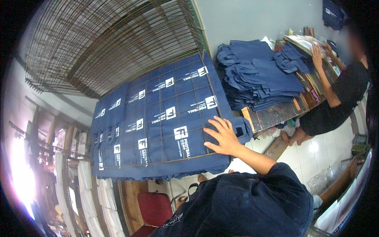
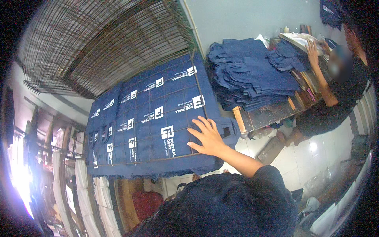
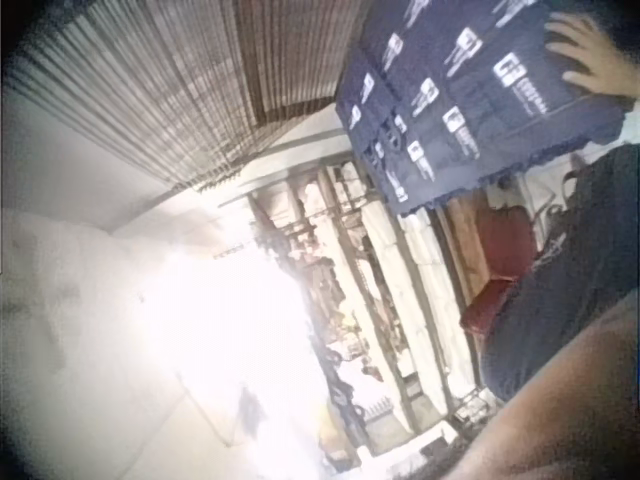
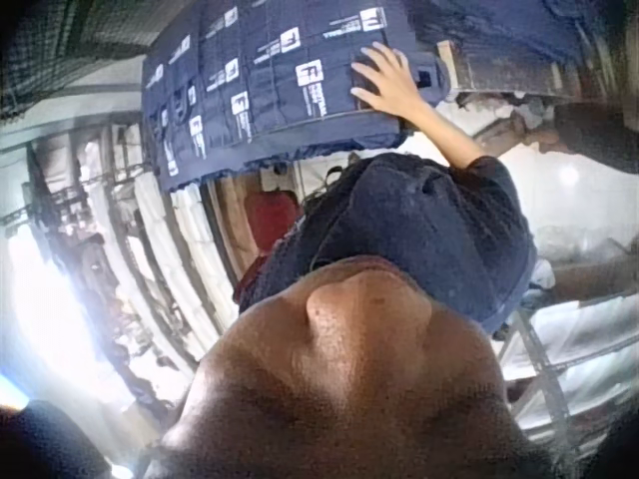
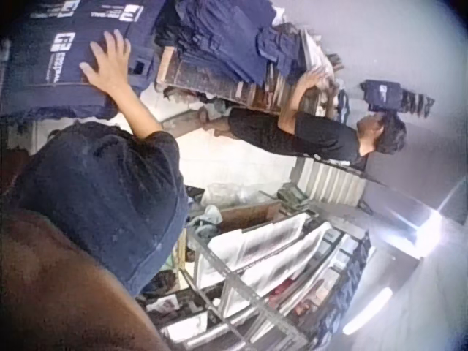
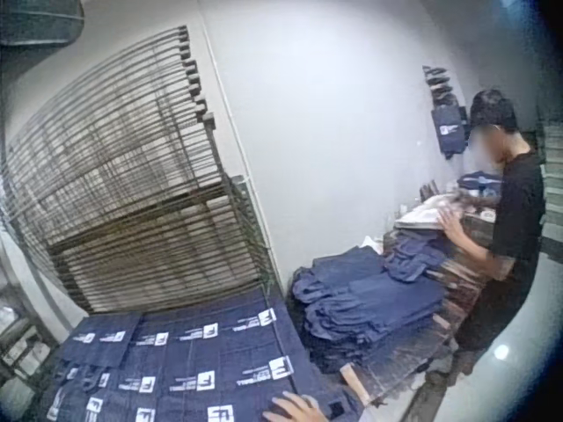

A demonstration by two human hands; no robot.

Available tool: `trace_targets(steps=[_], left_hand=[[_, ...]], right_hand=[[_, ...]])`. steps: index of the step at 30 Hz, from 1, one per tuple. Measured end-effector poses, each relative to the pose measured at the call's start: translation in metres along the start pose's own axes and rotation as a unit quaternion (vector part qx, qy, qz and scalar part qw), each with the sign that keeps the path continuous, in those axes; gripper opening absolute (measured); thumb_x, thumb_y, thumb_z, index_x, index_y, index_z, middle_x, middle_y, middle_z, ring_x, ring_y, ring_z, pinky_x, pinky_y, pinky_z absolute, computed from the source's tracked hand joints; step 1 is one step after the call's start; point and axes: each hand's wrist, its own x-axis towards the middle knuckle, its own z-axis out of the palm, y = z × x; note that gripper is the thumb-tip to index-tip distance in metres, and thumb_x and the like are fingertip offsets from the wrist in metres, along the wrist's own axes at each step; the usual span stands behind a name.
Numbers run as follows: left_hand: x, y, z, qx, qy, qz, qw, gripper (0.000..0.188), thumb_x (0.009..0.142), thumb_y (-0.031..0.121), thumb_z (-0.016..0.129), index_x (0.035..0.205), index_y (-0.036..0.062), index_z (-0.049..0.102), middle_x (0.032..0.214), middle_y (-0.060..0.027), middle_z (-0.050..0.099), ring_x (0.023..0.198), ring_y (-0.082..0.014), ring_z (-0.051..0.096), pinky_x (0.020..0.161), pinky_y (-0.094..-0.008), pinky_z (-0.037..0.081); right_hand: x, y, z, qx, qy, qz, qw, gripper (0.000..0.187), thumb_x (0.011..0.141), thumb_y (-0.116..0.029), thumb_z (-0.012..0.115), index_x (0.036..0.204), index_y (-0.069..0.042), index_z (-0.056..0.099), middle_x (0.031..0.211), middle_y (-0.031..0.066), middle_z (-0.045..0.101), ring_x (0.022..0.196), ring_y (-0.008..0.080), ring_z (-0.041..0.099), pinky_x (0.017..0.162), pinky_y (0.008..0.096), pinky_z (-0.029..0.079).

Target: The person repeatedly picks up blue tote bags from a table, folds them, and places them onto a metal grid frame. The person continues this process throughout the clip, handling the bags one at a time.

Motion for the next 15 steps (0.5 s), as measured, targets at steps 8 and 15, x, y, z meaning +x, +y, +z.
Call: trace_targets(steps=[8,15], left_hand=[[0.020,0.107,0.000,0.068,-0.139,0.070,0.985,0.035,0.089,0.021,0.057,0.114,-0.0014,0.048,0.086,-0.0151,0.067,0.068,-0.0137,0.062,0.060,-0.0268,0.048],[0.016,0.024,-0.029,0.090,-0.111,-0.024,0.989,0.030,0.086,0.018,0.061,0.108,-0.0001,0.053,0.085,-0.0129,0.067,0.072,-0.0150,0.062,0.063,-0.0276,0.048]], right_hand=[[0.009,0.051,-0.058,0.194,0.331,0.156,0.910,0.023,0.076,-0.012,0.067,0.095,-0.002,0.062,0.099,0.0107,0.061,0.090,0.0212,0.058,0.075,0.0309,0.047],[-0.016,0.218,-0.102,0.404,0.497,0.397,0.657,0.028,0.082,-0.030,0.064,0.102,-0.012,0.058,0.093,-0.0009,0.060,0.082,0.0117,0.057,0.066,0.0249,0.041]])
